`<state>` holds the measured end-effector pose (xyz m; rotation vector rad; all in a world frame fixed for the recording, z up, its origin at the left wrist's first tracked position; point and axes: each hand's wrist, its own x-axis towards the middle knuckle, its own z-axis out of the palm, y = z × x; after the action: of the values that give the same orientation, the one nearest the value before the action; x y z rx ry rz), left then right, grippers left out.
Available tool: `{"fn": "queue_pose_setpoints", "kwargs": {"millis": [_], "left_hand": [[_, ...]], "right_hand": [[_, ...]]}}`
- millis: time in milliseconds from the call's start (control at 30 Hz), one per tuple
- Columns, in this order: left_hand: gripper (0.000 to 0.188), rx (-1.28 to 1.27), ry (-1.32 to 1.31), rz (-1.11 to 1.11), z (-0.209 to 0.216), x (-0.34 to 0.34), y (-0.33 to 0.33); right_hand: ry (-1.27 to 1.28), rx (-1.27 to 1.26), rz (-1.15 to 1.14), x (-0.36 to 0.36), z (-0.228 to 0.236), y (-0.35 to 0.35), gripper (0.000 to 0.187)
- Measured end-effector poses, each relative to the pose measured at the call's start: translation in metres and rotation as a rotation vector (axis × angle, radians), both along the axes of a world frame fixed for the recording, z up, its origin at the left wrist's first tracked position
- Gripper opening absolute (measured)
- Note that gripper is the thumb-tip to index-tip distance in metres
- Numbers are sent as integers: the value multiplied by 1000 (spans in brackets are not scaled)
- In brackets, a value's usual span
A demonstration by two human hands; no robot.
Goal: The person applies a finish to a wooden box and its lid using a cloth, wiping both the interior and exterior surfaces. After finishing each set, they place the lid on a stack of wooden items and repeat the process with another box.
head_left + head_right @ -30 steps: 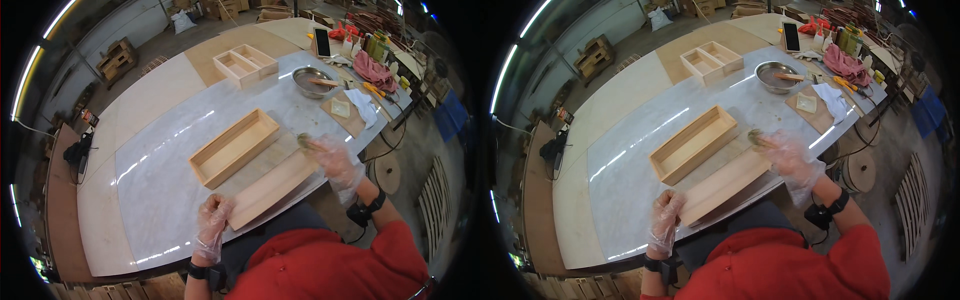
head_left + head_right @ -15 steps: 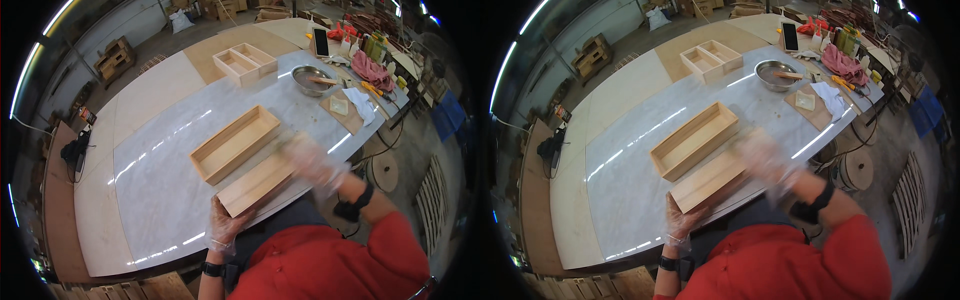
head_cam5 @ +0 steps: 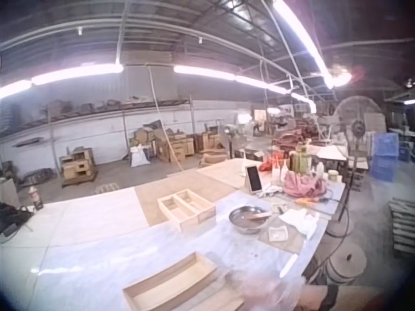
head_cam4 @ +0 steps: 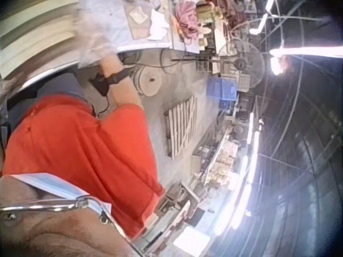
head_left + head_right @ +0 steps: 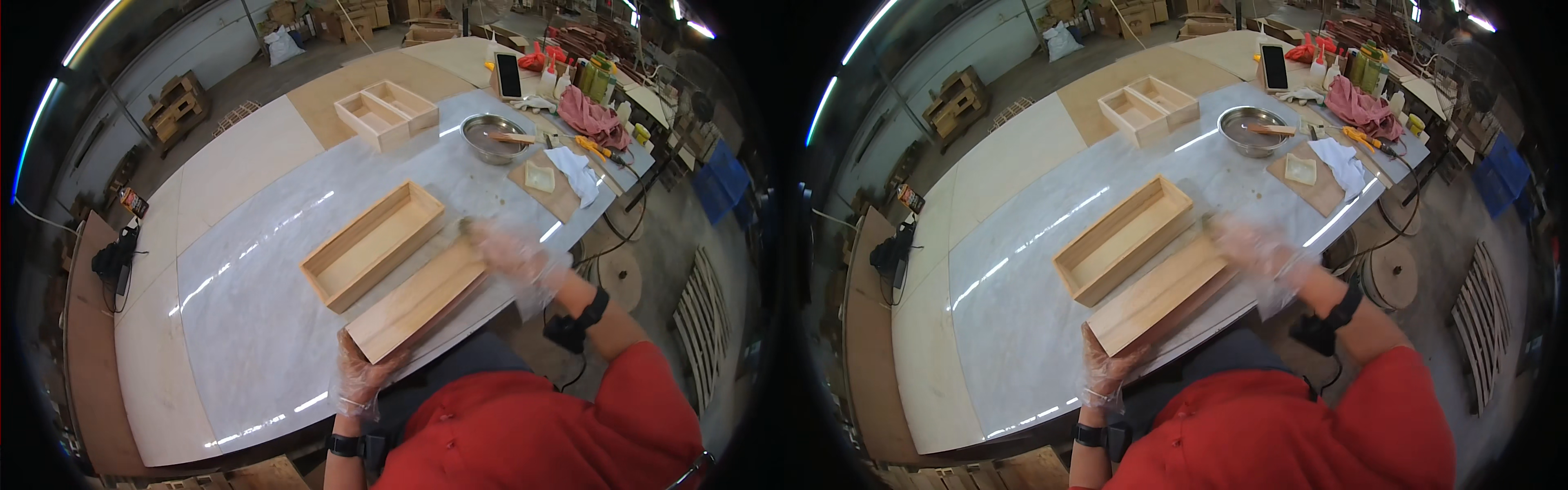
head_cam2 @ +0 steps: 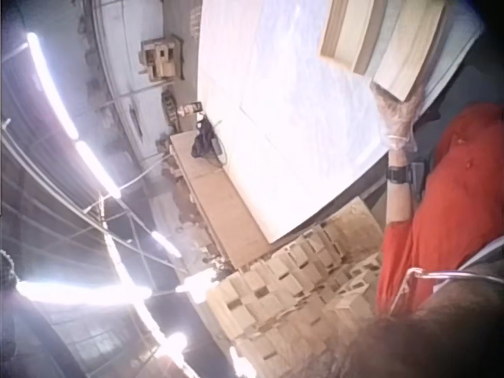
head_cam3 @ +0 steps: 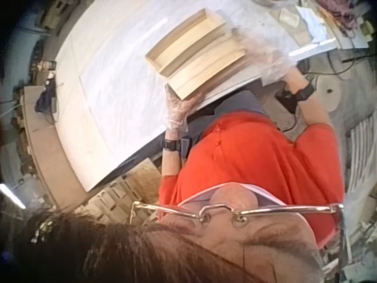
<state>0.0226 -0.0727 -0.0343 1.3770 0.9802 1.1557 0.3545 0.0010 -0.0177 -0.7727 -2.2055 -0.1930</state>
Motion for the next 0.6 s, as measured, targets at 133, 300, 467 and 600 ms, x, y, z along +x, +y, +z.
{"fn": "queue_pose_setpoints", "kwargs": {"millis": [133, 300, 467, 600], "left_hand": [[75, 31, 79, 27, -9, -9, 1], [73, 10, -10, 1, -8, -4, 1], [72, -5, -22, -19, -12, -9, 0], [73, 96, 89, -26, -11, -7, 9]], "right_hand": [[-300, -648, -699, -26, 63, -14, 13], [-275, -543, -446, -74, 72, -68, 19], [-106, -373, -458, -13, 49, -57, 21], [-390, -497, -816, 55, 41, -58, 22]]}}
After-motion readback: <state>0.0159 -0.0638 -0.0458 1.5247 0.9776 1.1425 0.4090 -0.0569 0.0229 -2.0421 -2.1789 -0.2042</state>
